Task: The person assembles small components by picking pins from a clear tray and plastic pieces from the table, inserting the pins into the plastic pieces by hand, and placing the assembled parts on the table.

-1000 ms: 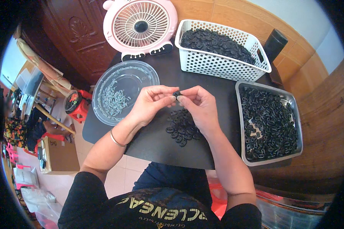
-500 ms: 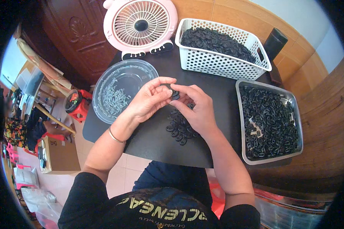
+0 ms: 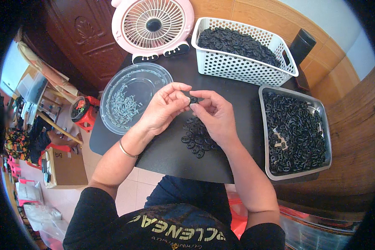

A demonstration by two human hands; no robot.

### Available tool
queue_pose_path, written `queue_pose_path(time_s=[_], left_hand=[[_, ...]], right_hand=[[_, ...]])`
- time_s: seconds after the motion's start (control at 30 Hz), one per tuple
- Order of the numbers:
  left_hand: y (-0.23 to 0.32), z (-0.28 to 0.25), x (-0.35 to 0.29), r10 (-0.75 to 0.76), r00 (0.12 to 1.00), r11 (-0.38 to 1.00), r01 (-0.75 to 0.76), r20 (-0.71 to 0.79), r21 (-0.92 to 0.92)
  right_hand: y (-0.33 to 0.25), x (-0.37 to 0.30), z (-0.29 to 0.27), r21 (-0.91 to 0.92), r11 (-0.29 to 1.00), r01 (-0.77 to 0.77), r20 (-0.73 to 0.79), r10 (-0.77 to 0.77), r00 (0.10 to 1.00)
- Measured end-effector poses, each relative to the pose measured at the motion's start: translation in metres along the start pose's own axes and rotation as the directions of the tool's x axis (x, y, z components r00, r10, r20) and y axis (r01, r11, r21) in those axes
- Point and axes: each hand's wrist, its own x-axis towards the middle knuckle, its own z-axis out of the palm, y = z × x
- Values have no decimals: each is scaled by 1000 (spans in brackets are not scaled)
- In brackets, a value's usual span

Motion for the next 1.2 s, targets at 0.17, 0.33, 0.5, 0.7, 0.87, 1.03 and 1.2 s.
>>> queue_pose_path(time_s=[0.17,0.33,0.5,0.7,0.87,1.03,1.2], left_hand=[[-5,3,1,-42,999,986,38,-24,-162],[-9,1,-1,-20,999,984,14,-34,-179],[-9,4,-1,-22,997,988,12,-68,-154],[-8,1,-1,-60,997,987,52,-48,-153],[-5,-3,-1,-84,996,988,83,-3,-130],[-2,-5,2,-141,990,982,140,8,-125],[2,-6,0,-173,984,976,176,37,-127]], right_hand=[[2,0,2,151,988,-25,0,25,1000],[1,-1,7,176,984,-14,-21,18,1000],[0,-2,9,78,997,15,-58,-10,998],[0,0,2,83,996,-25,-10,26,1000],[1,1,0,25,1000,-18,1,18,1000],[-1,3,-5,-291,952,94,29,-89,996],[1,5,-9,-325,931,165,72,-150,986]])
